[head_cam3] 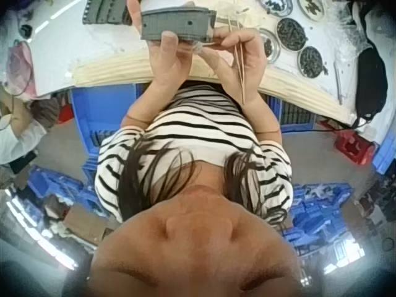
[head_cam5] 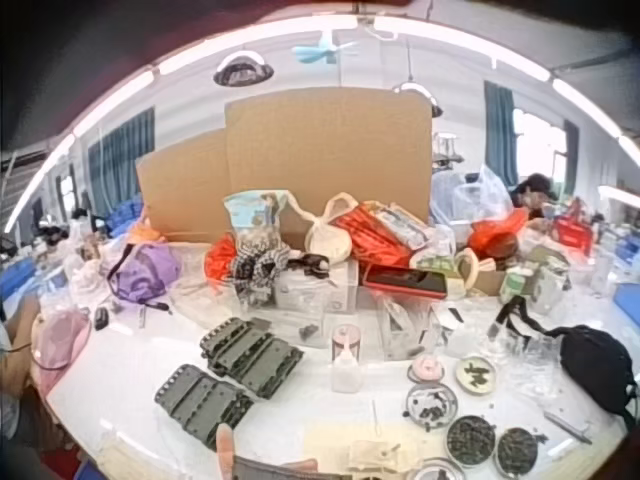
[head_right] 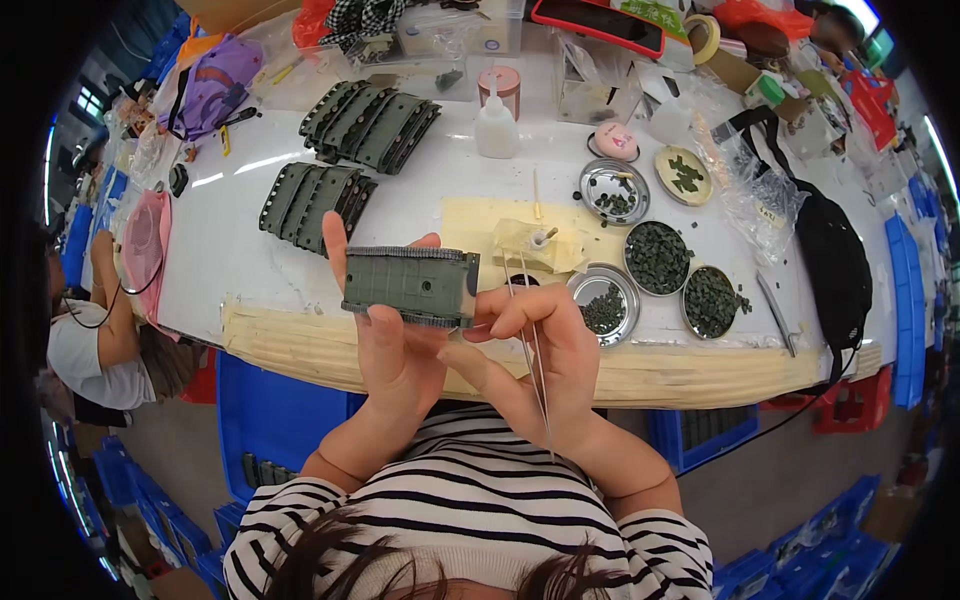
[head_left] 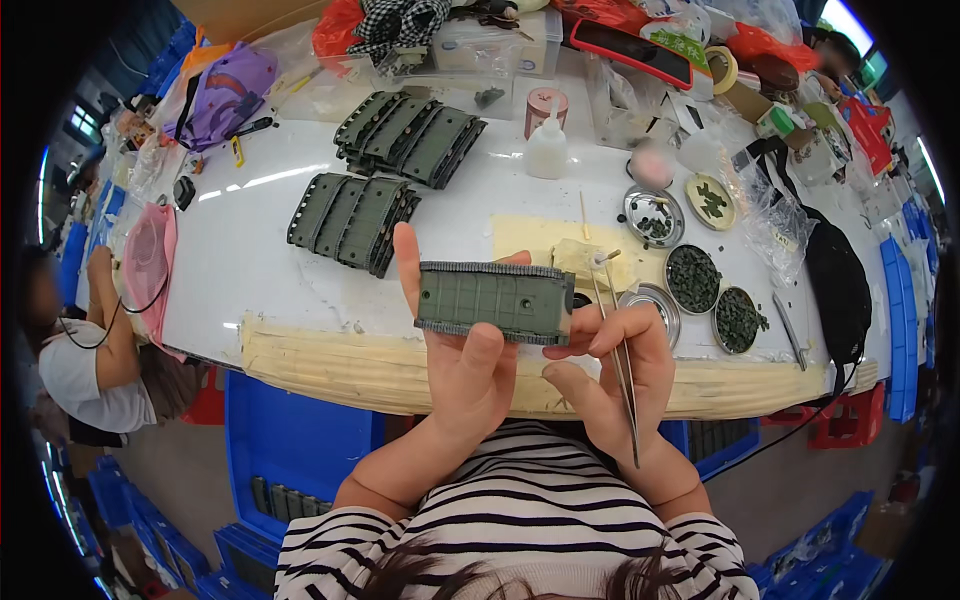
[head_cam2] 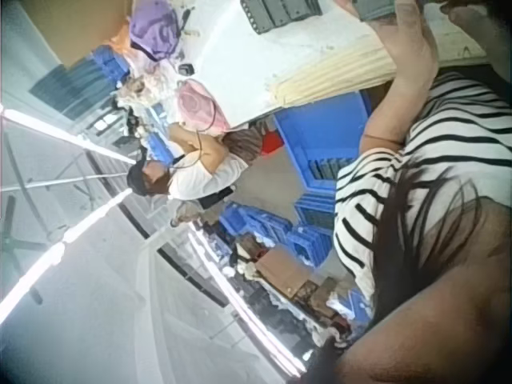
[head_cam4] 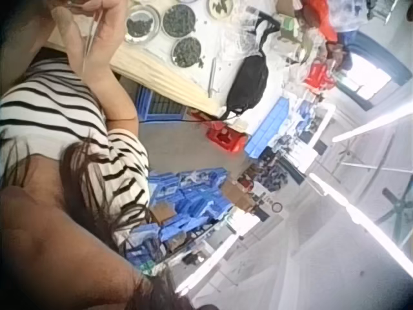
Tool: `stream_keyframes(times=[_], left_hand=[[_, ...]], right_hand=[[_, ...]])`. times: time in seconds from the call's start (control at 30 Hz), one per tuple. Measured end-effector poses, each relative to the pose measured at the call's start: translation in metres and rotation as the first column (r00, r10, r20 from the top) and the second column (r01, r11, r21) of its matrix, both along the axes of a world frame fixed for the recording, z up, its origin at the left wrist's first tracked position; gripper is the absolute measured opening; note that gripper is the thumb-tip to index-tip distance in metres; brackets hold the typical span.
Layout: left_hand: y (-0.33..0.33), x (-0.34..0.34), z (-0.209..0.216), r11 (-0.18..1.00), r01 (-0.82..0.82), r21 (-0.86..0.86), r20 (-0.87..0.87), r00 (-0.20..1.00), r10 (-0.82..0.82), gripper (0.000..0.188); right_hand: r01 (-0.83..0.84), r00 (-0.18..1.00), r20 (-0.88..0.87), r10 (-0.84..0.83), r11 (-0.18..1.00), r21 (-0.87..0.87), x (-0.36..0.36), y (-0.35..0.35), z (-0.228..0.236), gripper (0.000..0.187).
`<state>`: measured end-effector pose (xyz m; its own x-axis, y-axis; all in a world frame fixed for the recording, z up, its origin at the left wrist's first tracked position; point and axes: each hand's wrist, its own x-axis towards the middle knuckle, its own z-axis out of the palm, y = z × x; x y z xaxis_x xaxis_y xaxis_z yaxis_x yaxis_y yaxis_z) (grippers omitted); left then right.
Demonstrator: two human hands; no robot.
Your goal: Assembling a small plastic model of a military tank using precision tools at a workbench.
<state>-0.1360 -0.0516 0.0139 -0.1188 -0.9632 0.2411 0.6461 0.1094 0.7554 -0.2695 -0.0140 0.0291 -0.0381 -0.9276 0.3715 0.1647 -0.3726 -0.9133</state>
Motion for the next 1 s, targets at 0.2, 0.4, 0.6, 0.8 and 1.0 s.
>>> stream_keyframes(times=[0.2,0.4,0.6,0.8,1.0], left_hand=[[0.014,-0.004,0.002,1.0,-0.011,-0.021,-0.027,1.0,0.011,0.088],[0.013,0.033,-0.014,0.888,0.413,0.2,0.14,0.886,-0.443,0.067],[0.023,0.019,-0.005,0.936,0.315,0.158,0.178,0.923,-0.34,0.035],[0.019,0.019,-0.015,0.963,0.247,0.109,0.25,0.931,-0.267,0.037],[0.018,0.017,-0.017,0.968,0.232,0.1,0.266,0.931,-0.251,0.035]], right_hand=[[-0.18,0.93,0.35,0.112,0.969,0.168,-0.016,-0.008,0.013,0.033],[-0.164,0.98,-0.072,0.185,0.959,0.232,-0.047,-0.013,0.044,0.028],[-0.1,0.994,-0.01,0.106,0.966,0.239,-0.035,-0.016,0.036,0.029],[0.002,1.0,-0.003,-0.002,1.0,0.016,-0.033,-0.001,0.009,0.052],[0.137,0.972,-0.2,-0.124,0.989,0.054,-0.032,0.01,0.009,0.076]])
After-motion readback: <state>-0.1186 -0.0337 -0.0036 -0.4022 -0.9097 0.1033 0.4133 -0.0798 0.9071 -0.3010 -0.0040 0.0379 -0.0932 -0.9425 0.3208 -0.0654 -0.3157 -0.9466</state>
